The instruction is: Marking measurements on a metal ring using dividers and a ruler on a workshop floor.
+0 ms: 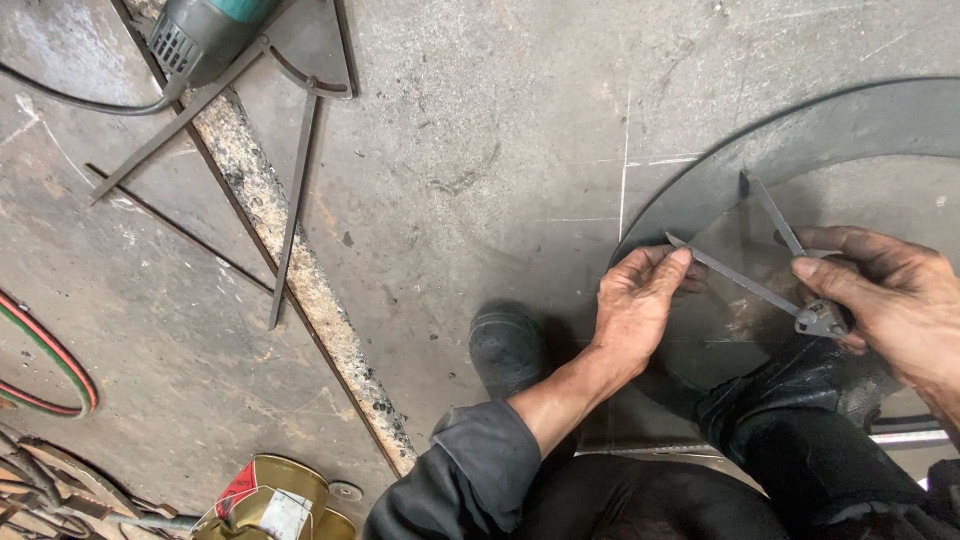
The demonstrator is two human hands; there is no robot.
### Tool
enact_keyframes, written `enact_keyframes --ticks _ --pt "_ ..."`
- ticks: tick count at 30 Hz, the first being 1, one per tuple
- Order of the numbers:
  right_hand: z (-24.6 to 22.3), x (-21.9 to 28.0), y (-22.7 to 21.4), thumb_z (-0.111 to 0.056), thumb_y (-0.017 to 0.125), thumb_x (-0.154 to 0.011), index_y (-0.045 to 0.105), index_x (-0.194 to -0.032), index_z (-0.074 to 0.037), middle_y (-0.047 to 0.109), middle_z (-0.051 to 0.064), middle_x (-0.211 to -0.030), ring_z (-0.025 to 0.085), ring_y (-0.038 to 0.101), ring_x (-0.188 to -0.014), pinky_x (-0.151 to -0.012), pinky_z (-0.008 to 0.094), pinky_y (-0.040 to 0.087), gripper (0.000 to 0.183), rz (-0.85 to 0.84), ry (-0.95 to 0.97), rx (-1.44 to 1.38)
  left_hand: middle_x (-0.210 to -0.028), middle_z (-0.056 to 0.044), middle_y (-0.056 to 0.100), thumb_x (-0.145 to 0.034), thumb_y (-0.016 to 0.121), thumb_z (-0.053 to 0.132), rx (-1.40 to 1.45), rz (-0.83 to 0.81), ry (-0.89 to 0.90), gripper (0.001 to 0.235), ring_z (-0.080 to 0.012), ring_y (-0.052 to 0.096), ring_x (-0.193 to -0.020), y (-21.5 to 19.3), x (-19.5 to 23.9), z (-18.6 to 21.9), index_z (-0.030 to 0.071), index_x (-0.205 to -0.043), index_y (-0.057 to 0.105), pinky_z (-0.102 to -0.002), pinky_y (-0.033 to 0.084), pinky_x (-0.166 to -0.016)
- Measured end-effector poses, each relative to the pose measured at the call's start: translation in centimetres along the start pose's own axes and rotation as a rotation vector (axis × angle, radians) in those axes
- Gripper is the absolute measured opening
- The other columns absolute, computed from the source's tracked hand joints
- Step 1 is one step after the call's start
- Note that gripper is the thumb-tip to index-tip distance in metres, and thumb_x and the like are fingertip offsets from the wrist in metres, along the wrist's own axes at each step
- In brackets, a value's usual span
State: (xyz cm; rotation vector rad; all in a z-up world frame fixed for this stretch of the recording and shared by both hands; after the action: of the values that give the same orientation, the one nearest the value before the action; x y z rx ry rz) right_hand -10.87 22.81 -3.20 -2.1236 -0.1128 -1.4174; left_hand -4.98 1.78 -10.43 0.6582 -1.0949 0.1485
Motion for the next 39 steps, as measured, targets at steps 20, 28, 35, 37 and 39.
enact_keyframes --ticks 20,28,35,37,39 --pt "-0.2 0.4 0.8 -0.011 0.06 -0.107 0.058 -0.142 0.008 0.071 0.022 -0.08 0.014 0.053 -0.044 -0.033 0.029 0.034 0.04 -0.047 -0.041 -0.015 -0.099 -0.005 0.073 -0.108 0.063 0.027 -0.012 -0.064 -0.037 0.028 -0.0129 0.068 -0.091 1.8 1.7 -0.5 0.002 -0.115 0.071 -0.033 0.056 -0.093" --pt "0.0 0.5 1.1 -0.011 0.061 -0.108 0.059 -0.143 0.006 0.066 0.022 -0.078 0.016 0.056 -0.048 -0.035 0.03 0.033 0.039 -0.028 -0.039 0.017 -0.098 -0.006 0.073 -0.109 0.063 0.026 -0.012 -0.042 -0.015 0.028 -0.0126 0.066 -0.09 1.5 1.2 -1.3 0.0 -0.113 0.071 -0.031 0.055 -0.088" --pt "0.0 -0.2 0.4 -0.014 0.059 -0.106 0.055 -0.145 0.006 0.071 0.021 -0.087 0.024 0.072 -0.064 -0.05 0.034 0.059 0.043 -0.035 0.005 0.098 -0.097 -0.008 0.073 -0.113 0.056 0.027 0.084 -0.076 -0.131 0.029 -0.0145 0.068 -0.083 2.9 1.5 -2.0 0.001 -0.109 0.068 -0.032 0.057 -0.075" --pt "2.5 -1.8 -0.9 -0.014 0.06 -0.109 0.056 -0.148 0.006 0.071 0.024 -0.087 0.028 0.073 -0.066 -0.052 0.037 0.06 0.044 -0.04 -0.013 0.159 -0.098 -0.008 0.073 -0.114 0.055 0.027 0.092 -0.083 -0.126 0.029 -0.0146 0.068 -0.084 3.4 1.5 -2.2 0.001 -0.112 0.068 -0.031 0.056 -0.074" --pt "3.6 -2.5 -1.5 -0.014 0.061 -0.112 0.057 -0.151 0.006 0.071 0.027 -0.087 0.031 0.073 -0.067 -0.053 0.039 0.061 0.044 -0.044 -0.034 0.22 -0.099 -0.008 0.073 -0.114 0.054 0.027 0.1 -0.091 -0.12 0.029 -0.0147 0.069 -0.084 3.6 1.6 -2.5 0.002 -0.114 0.067 -0.031 0.055 -0.072"
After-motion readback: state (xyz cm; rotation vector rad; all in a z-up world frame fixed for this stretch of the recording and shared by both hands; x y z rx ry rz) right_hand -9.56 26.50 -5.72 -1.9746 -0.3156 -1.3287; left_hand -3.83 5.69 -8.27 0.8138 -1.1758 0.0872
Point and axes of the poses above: each hand's wrist, its own x-axis away from the middle knuckle, its own y-axis out of the palm, z = x × y, the point moved 8 cm from there along -x, towards the middle knuckle
